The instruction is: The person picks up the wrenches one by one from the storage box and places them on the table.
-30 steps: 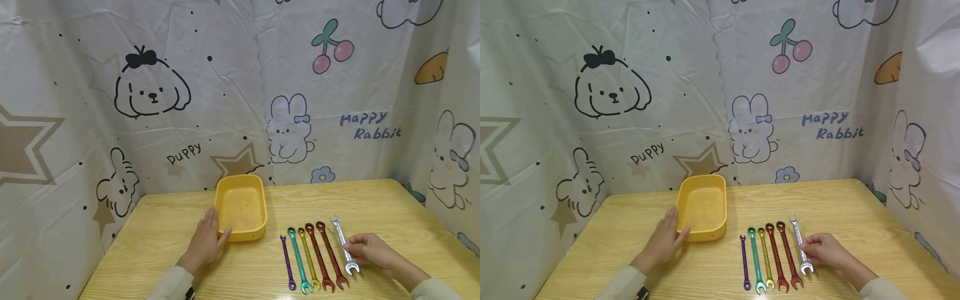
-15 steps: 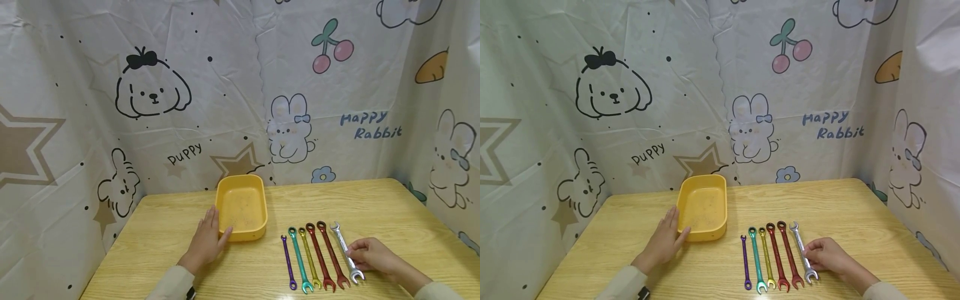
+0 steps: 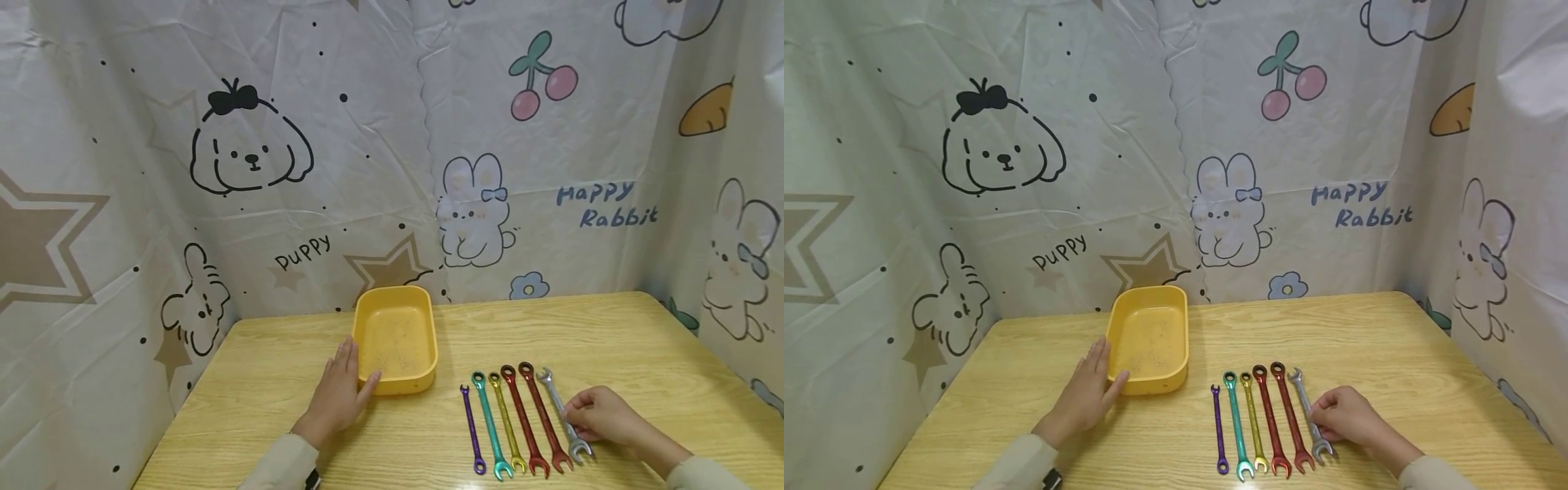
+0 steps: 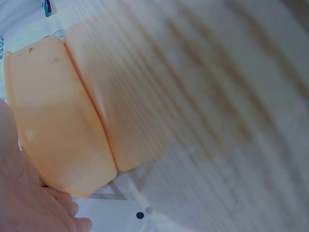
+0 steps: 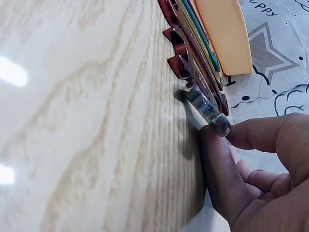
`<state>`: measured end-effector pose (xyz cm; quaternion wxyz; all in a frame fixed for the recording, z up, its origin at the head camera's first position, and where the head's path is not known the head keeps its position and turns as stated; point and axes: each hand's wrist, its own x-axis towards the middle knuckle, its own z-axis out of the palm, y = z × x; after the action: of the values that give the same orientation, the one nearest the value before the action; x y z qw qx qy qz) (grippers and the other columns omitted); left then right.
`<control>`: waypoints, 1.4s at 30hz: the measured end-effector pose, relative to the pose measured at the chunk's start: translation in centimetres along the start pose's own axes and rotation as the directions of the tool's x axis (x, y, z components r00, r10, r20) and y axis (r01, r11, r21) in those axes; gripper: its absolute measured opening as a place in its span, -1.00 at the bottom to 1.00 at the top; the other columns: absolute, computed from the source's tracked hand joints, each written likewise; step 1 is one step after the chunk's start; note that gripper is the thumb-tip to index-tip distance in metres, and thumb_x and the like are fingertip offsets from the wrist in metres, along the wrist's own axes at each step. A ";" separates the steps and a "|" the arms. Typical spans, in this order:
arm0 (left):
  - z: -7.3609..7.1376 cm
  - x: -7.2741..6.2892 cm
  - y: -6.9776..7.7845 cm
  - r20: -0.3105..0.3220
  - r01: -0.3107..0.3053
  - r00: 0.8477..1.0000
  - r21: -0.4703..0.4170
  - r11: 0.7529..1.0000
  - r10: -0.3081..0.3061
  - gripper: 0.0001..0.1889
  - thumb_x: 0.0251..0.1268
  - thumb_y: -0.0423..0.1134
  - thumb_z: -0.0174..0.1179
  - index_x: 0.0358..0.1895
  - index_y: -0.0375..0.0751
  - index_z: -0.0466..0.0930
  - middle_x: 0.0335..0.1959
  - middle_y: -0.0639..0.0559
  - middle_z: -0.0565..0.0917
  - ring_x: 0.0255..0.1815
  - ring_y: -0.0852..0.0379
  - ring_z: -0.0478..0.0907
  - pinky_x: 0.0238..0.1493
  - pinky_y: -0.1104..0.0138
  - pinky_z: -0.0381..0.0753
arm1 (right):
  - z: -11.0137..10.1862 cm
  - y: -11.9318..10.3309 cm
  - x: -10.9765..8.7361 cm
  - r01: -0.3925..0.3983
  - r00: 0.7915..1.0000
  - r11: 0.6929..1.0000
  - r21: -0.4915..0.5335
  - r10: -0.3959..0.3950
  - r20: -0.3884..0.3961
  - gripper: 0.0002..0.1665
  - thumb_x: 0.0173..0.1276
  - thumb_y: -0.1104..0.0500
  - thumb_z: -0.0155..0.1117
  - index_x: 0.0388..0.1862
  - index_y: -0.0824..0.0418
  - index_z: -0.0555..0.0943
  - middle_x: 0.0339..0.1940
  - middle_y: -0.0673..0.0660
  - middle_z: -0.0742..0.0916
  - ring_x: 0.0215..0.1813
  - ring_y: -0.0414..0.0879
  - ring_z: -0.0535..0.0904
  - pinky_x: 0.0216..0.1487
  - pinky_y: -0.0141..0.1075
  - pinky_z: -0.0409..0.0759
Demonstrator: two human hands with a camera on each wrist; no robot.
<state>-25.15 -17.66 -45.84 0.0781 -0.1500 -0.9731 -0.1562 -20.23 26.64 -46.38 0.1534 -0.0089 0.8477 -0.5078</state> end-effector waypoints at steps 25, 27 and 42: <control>0.2 0.2 0.0 0.005 -0.011 1.000 0.010 1.000 0.011 -0.09 0.45 0.33 -0.38 0.48 -0.48 -0.08 0.53 -0.31 -0.09 0.54 -0.21 -0.12 0.44 -0.10 -0.01 | 0.6 -0.8 -0.1 0.026 0.983 0.944 -0.328 -0.084 -0.165 -0.82 0.15 0.38 0.27 -0.62 0.26 0.58 -0.74 0.02 0.58 -0.64 -0.19 0.52 -0.64 -0.43 0.51; 0.2 0.2 -0.1 0.005 -0.008 1.000 0.011 1.000 0.008 -0.09 0.45 0.32 -0.38 0.48 -0.48 -0.09 0.53 -0.31 -0.09 0.53 -0.21 -0.12 0.44 -0.10 -0.01 | 0.5 -0.9 -0.1 0.030 0.983 0.944 -0.329 -0.087 -0.160 -0.82 0.16 0.38 0.27 -0.62 0.27 0.58 -0.74 0.02 0.58 -0.64 -0.19 0.52 -0.64 -0.43 0.50; -0.2 0.2 0.0 0.038 0.002 0.999 -0.050 0.999 0.000 -0.09 0.46 0.30 -0.31 0.49 -0.46 -0.21 0.54 -0.29 -0.17 0.55 -0.16 -0.17 0.46 -0.08 -0.05 | 0.5 -0.8 -0.2 0.029 0.981 0.932 -0.361 -0.096 -0.168 -0.80 0.18 0.36 0.26 -0.62 0.24 0.59 -0.74 0.01 0.58 -0.65 -0.19 0.48 -0.65 -0.43 0.45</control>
<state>-25.31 -17.65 -45.59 0.0558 -0.1541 -0.9704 -0.1776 -20.00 25.89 -45.85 0.0543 -0.0169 0.9354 -0.3490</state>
